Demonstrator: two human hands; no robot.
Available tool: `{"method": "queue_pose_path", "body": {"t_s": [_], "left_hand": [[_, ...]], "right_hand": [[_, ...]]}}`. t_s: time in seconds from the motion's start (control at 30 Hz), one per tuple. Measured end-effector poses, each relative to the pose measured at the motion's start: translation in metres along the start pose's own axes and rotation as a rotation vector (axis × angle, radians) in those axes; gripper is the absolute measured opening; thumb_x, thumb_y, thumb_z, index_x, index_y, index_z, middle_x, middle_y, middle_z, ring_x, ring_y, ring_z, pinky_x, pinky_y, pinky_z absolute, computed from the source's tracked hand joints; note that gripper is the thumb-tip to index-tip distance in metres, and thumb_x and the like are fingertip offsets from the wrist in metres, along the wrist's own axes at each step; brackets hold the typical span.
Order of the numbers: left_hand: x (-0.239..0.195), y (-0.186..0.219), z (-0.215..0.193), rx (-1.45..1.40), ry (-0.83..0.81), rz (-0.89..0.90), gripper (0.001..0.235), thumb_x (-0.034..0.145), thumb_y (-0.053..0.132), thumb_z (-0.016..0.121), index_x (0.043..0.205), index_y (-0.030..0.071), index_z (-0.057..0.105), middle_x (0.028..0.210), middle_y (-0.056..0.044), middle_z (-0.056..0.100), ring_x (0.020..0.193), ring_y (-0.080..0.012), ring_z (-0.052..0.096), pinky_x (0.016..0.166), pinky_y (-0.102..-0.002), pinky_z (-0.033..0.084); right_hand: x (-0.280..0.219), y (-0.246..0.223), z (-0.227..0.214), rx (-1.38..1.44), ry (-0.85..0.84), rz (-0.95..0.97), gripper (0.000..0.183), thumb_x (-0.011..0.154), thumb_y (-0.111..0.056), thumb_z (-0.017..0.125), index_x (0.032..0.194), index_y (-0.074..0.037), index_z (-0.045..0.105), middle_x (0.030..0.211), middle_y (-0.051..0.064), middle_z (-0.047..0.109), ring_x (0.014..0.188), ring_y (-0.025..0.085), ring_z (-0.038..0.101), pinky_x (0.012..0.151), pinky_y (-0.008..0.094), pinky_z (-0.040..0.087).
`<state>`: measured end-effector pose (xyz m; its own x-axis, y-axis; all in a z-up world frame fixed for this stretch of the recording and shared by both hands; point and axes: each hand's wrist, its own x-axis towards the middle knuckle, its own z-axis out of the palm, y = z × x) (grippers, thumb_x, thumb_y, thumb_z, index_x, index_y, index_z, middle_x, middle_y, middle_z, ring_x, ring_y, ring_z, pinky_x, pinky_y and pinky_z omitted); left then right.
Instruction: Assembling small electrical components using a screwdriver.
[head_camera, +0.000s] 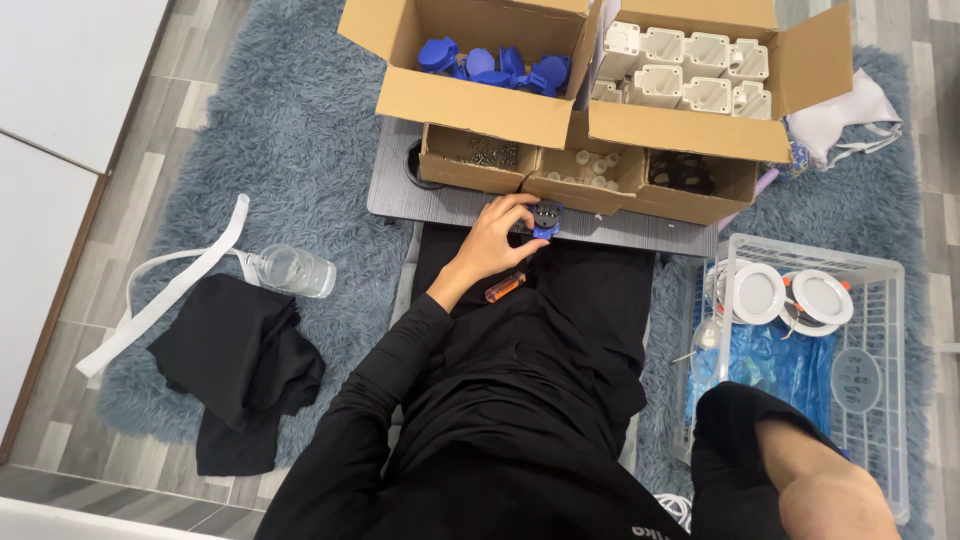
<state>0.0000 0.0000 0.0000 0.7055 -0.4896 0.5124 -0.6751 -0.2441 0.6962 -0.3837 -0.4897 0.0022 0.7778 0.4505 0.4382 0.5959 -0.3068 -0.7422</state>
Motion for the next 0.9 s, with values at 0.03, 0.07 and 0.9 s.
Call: {"method": "queue_pose_path", "body": {"t_s": [0.03, 0.07, 0.9], "left_hand": [[-0.001, 0.0, 0.0, 0.003, -0.001, 0.002, 0.036, 0.088, 0.035, 0.093, 0.097, 0.019, 0.063, 0.136, 0.0, 0.069, 0.116, -0.0291, 0.072, 0.089, -0.043, 0.055], [-0.001, -0.001, 0.001, 0.005, -0.003, 0.004, 0.036, 0.088, 0.035, 0.093, 0.097, 0.019, 0.063, 0.136, 0.0, 0.069, 0.116, -0.0292, 0.072, 0.089, -0.043, 0.055], [0.003, 0.089, -0.037, -0.537, 0.079, -0.039, 0.023, 0.101, 0.009, 0.082, 0.124, 0.007, 0.078, 0.107, -0.005, 0.077, 0.09, -0.017, 0.077, 0.072, -0.024, 0.064]], "right_hand": [[0.036, -0.009, 0.01, 0.031, 0.04, -0.005, 0.008, 0.091, -0.011, 0.063, 0.083, -0.01, 0.066, 0.076, 0.004, 0.067, 0.066, 0.019, 0.062, 0.074, 0.037, 0.059], [0.075, -0.02, 0.018, 0.062, 0.08, -0.009, 0.008, 0.09, -0.011, 0.064, 0.082, -0.01, 0.066, 0.076, 0.004, 0.067, 0.066, 0.019, 0.062, 0.074, 0.037, 0.059], [0.361, 0.048, 0.152, 0.52, 0.574, 0.093, 0.019, 0.1, 0.01, 0.071, 0.116, 0.018, 0.068, 0.102, 0.026, 0.061, 0.086, 0.037, 0.079, 0.076, 0.044, 0.066]]}}
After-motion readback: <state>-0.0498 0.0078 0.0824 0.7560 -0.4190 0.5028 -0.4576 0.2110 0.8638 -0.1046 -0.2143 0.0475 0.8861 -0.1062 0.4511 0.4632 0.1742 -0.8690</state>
